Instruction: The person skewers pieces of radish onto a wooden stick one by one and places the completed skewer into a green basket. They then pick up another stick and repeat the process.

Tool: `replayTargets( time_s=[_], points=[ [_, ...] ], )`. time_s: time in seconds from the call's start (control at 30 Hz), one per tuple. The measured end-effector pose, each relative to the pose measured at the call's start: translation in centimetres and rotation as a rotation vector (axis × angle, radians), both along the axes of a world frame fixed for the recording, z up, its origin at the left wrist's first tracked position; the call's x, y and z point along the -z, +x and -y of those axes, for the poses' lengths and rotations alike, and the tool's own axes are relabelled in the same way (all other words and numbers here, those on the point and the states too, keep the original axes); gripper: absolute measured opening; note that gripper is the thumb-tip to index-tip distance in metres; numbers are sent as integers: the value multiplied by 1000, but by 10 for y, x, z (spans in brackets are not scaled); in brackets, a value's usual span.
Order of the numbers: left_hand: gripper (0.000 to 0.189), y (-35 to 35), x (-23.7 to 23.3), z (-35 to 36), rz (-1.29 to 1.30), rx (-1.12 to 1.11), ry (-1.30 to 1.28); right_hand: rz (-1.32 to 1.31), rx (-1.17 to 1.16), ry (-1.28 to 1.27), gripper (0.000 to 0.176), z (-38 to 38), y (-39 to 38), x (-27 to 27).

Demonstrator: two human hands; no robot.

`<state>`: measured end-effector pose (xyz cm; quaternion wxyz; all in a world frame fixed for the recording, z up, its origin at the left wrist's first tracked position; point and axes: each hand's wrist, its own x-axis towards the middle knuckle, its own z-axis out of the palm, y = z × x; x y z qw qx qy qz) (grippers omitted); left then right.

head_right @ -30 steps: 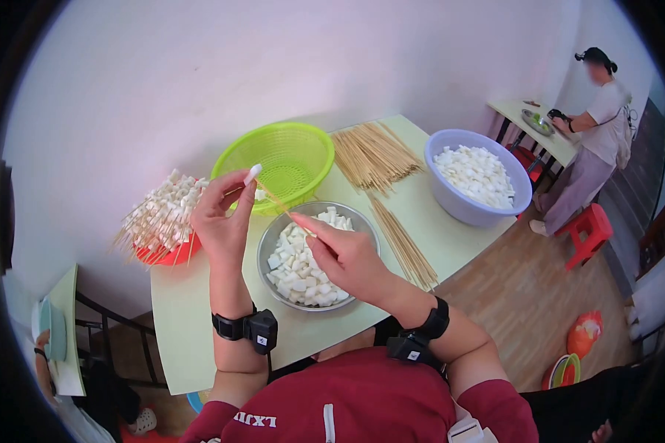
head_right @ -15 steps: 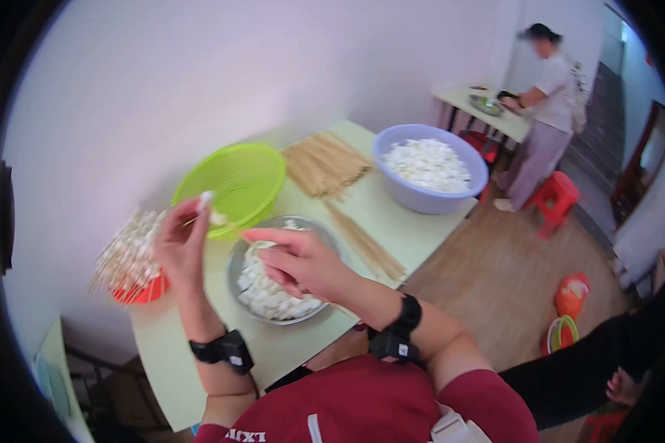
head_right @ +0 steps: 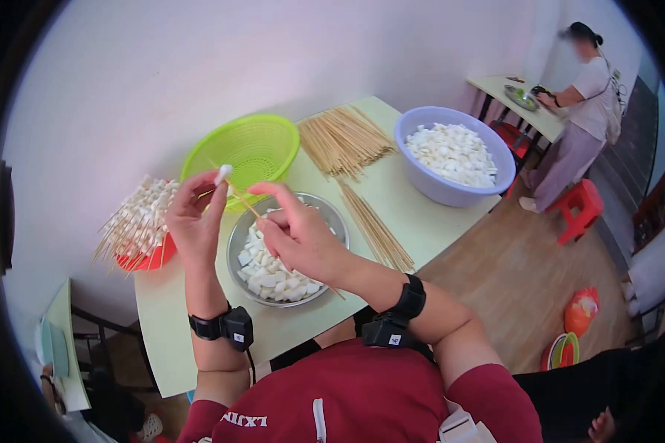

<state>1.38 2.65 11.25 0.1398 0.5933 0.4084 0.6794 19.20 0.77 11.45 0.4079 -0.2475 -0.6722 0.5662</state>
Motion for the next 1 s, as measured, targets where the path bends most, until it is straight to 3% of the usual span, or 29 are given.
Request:
replayTargets(
  time_s=[0.43,0.57,0.7,0.77,0.9,1.0],
  points=[
    [18,16,-5,10,15,64,-49,-196,-14,-131,25,-20,-12,-6],
    [19,23,-5,13,-90,86,-3,-232,-22,-113,24,-30,-11,-13],
    [17,21,-8,14,-90,75,-18,-162,-81,-145,32,-25,-5,-16],
    [16,17,-7,12,-98,30,-24,-257,-31,-256,38,-16,-2,-14],
    [16,4,-8,6,-8,-43,2,-63,-5,-262,38,6,21,1],
    [17,0,-7,5,-5,-56,10,109,-41,-167,29,10,27,7]
  ],
)
